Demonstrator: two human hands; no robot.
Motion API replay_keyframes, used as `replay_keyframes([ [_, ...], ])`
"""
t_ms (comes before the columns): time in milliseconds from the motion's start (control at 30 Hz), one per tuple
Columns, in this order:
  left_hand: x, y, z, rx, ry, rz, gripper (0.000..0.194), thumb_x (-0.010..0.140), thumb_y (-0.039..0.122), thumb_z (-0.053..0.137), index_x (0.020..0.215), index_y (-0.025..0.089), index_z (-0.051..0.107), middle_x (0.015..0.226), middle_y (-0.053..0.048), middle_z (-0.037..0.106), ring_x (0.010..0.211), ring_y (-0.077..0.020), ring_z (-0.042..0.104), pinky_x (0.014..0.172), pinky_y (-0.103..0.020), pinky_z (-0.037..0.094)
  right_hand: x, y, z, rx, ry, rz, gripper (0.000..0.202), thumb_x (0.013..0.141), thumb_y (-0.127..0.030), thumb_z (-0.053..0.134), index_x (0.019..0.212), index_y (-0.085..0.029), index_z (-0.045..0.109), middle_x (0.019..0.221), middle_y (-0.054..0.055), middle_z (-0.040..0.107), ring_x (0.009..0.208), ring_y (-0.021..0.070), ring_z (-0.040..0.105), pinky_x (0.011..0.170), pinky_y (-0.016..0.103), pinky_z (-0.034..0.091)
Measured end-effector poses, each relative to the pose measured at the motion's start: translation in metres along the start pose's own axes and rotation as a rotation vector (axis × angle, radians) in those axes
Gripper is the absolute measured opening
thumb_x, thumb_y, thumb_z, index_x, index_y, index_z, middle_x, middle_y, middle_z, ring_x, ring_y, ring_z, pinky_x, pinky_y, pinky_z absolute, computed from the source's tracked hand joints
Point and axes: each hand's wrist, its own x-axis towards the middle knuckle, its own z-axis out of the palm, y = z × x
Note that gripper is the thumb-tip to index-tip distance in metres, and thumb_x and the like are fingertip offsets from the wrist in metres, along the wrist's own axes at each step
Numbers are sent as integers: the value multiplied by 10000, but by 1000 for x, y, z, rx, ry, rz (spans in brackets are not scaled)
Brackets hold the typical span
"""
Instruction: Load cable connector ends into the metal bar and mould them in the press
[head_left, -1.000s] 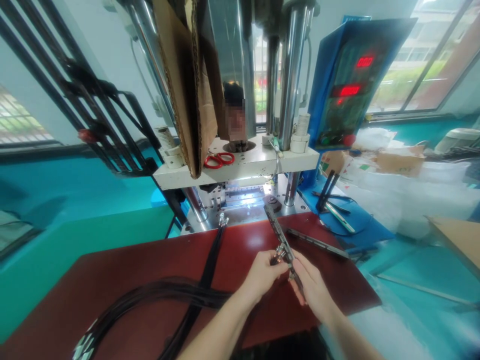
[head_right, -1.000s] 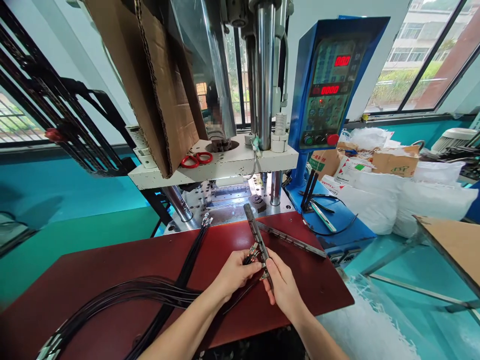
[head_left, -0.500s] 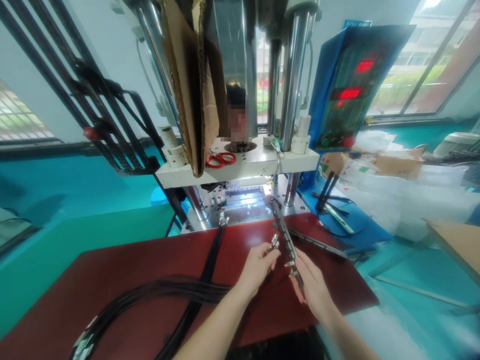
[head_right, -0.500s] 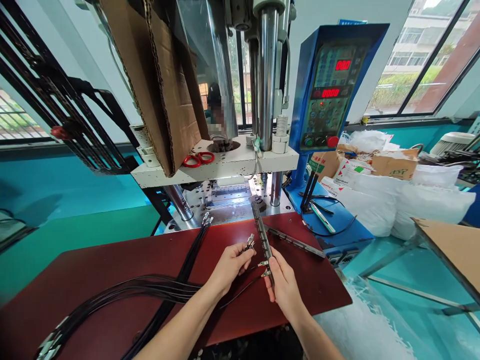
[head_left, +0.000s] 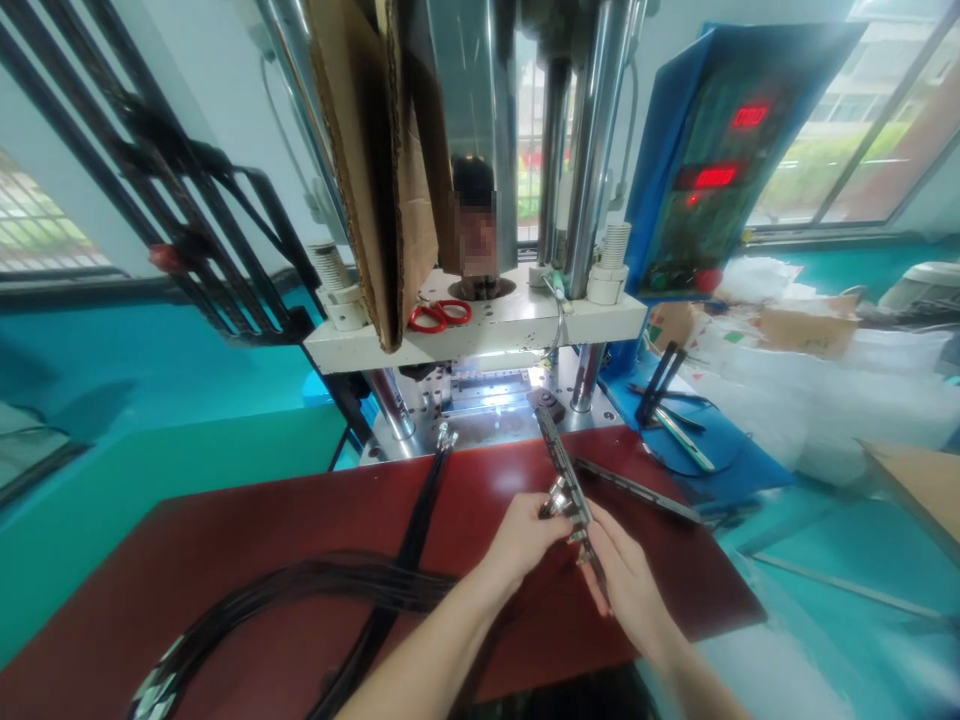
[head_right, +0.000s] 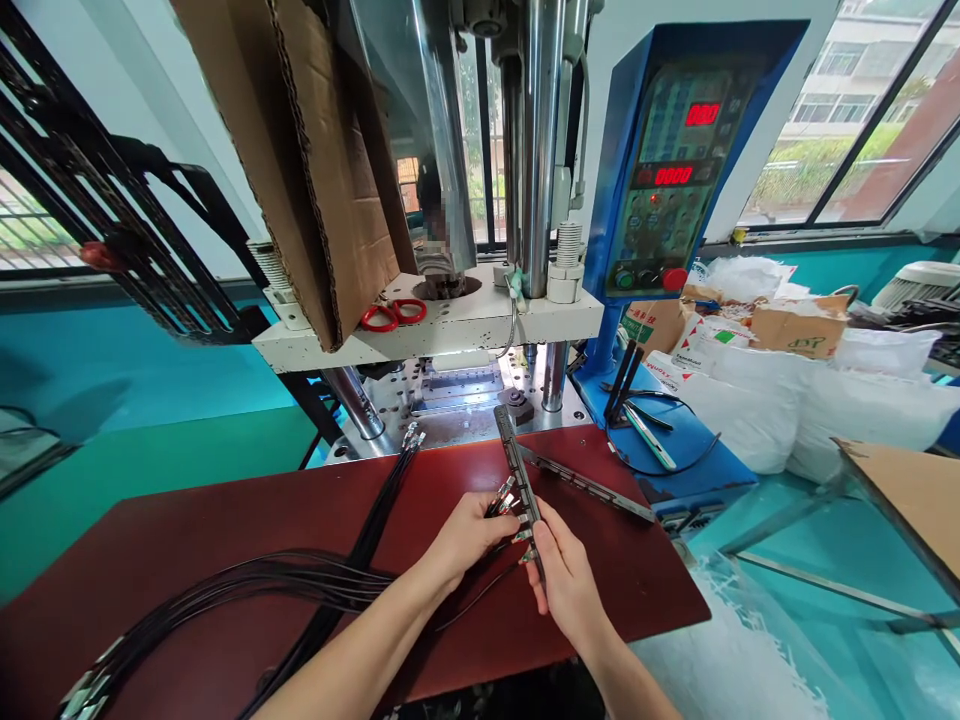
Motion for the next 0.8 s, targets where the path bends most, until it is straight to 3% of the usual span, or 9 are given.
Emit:
replay_keyframes([
  [233,-6,-3,-3,9,7,99,148,619,215,543,534,150,440,513,48,406,515,-78,346,523,-214,271,0,4,9,-129,20,-37,525,863,-487,376,1289,-179,382,424,-87,372,321,64,326,312,169,301],
  [433,-2,-3,-10,99,62,126,182,762,330,461,698,160,480,585,45,442,540,-88,380,531,-211,285,0,1,3,32,37,-14,520,851,-486,414,1253,-155,416,445,-71,424,305,54,326,272,153,266],
  [800,4,5,-11,193,81,136,174,699,281,491,594,163,420,567,49,397,556,-87,339,548,-217,270,-2,-3,4,159,77,25,487,848,-465,450,1237,-173,425,504,-66,451,305,39,338,261,134,274],
])
